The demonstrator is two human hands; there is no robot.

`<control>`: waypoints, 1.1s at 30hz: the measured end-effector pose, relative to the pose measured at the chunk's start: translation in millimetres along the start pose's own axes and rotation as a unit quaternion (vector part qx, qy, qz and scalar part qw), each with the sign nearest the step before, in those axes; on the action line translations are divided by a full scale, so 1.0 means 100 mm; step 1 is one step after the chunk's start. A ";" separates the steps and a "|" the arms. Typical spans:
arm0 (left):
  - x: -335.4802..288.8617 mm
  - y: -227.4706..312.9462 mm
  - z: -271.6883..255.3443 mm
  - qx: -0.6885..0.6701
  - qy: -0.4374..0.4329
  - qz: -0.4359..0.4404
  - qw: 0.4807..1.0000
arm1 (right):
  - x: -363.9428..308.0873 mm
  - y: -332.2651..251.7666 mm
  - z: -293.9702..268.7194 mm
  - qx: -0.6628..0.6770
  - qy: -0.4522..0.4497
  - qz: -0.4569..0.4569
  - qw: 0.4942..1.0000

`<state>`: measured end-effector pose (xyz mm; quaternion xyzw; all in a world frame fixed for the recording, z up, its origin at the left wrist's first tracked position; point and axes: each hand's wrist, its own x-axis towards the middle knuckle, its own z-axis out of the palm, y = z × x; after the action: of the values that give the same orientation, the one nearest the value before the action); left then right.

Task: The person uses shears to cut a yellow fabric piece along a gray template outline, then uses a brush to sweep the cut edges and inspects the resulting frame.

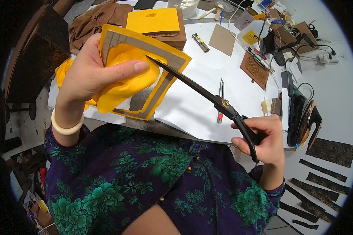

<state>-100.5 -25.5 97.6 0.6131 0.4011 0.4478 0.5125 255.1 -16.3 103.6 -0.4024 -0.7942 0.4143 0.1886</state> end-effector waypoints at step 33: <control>0.03 -0.08 0.13 -0.002 0.000 -0.014 1.000 | 0.11 -0.06 -0.01 -0.023 -0.019 -0.031 0.999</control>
<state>-87.6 -24.9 89.3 0.6065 0.4089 0.4413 0.5198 245.8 -8.8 108.3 -0.3743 -0.8191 0.3973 0.1765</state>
